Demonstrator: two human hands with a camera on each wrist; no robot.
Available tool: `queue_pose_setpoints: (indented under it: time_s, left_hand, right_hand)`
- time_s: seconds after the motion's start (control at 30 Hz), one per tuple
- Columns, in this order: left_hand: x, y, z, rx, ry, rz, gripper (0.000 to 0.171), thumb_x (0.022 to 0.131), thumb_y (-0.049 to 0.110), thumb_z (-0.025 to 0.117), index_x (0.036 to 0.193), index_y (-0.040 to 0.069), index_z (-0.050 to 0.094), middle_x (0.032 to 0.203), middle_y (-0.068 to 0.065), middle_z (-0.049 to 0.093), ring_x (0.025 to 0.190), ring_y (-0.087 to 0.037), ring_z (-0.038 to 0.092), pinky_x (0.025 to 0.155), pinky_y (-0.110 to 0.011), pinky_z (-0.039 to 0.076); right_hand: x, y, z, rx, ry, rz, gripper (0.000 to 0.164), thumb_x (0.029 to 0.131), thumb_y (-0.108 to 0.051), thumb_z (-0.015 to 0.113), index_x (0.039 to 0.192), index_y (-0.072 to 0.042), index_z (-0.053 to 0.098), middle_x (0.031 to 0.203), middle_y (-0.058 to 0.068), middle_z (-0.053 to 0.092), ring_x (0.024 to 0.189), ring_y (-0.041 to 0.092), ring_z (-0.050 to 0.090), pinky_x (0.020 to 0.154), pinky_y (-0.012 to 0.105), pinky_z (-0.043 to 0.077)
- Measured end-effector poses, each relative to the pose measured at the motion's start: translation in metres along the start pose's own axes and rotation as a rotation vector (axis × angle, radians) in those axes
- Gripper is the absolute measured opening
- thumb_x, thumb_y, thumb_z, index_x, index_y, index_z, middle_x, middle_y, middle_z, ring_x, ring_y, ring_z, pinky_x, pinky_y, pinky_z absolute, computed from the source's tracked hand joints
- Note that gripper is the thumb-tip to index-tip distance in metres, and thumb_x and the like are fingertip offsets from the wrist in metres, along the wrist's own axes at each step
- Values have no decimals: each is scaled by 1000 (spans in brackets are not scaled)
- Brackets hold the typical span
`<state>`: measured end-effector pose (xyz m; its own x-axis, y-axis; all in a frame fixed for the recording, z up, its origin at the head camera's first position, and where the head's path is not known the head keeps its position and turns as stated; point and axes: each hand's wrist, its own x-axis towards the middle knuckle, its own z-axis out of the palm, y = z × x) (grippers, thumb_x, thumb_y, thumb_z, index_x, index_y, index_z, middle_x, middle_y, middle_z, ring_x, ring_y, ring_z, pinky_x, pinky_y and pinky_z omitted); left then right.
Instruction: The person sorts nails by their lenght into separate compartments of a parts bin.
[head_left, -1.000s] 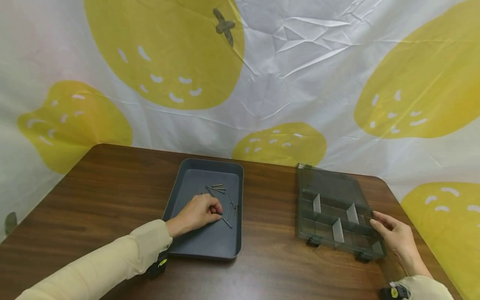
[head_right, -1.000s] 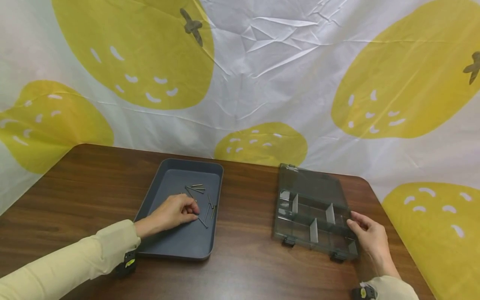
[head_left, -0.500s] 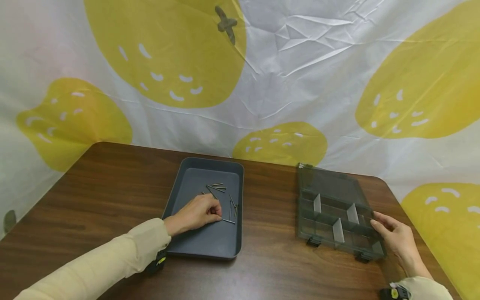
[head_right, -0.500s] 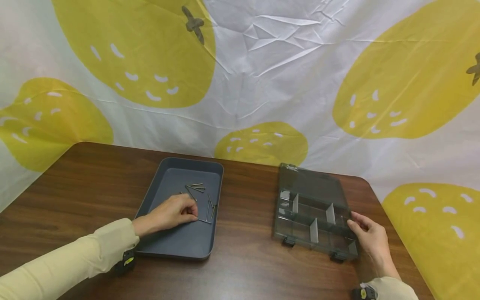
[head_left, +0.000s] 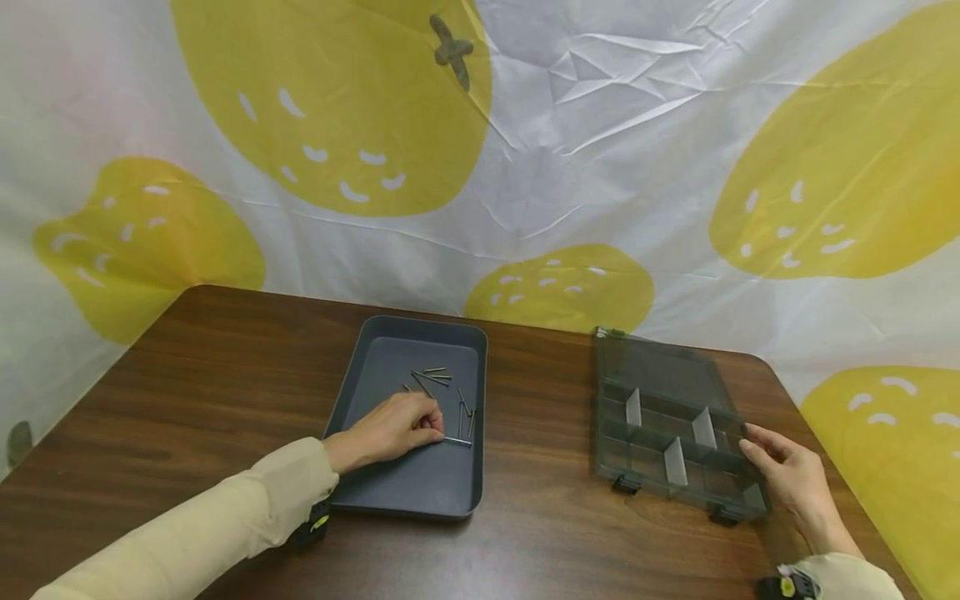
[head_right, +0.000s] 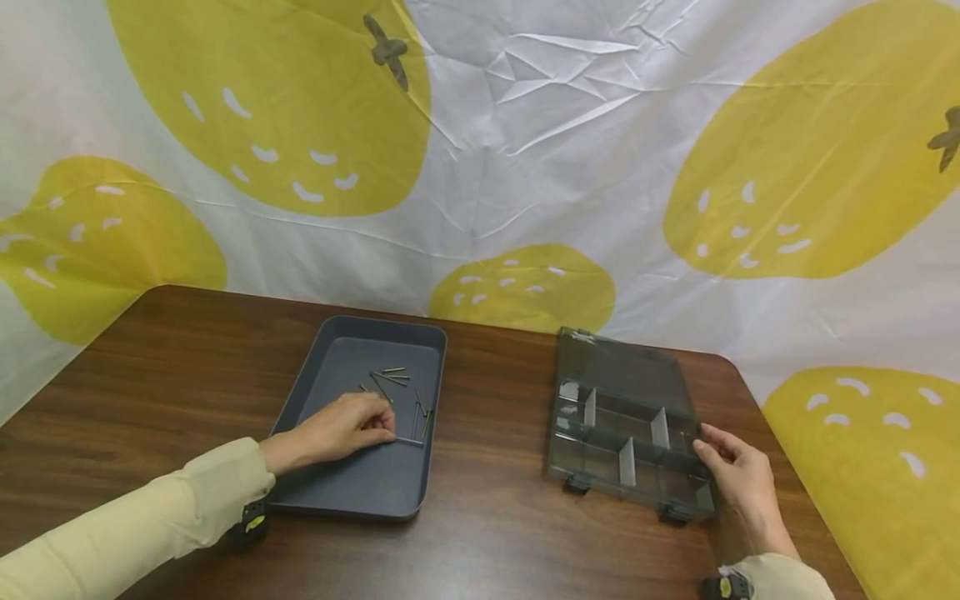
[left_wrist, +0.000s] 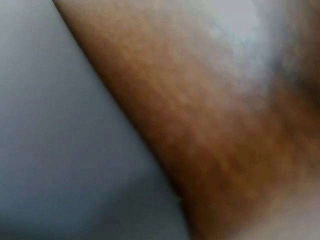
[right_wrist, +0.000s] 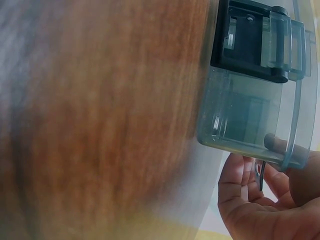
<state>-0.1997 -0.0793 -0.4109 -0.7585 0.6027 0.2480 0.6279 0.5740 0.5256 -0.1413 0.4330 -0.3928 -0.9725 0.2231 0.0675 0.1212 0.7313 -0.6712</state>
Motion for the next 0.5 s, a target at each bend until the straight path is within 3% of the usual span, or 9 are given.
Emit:
queue_pose_setpoints:
  time_s: [0.27,0.5]
  left_hand:
    - [-1,4,-4,-51,-1,-33,8,84,13,69,77,14,64,69,8,58,62,1,45,57,-17,40]
    - [1,12,-12,-75,6,-71,8,88,14,65,86,10,71,77,5,66,66,0,49,62,-19,43]
  right_hand:
    - [1,0,-2,-37,-7,-11,55,96,-31,54,129,12,47,85,-18,60,74,-21,42,60,11,44]
    - [2,0,-2,-30,0,-28,55,96,-30,53,129,13,47,81,-32,50,74,-17,42,60,13,44]
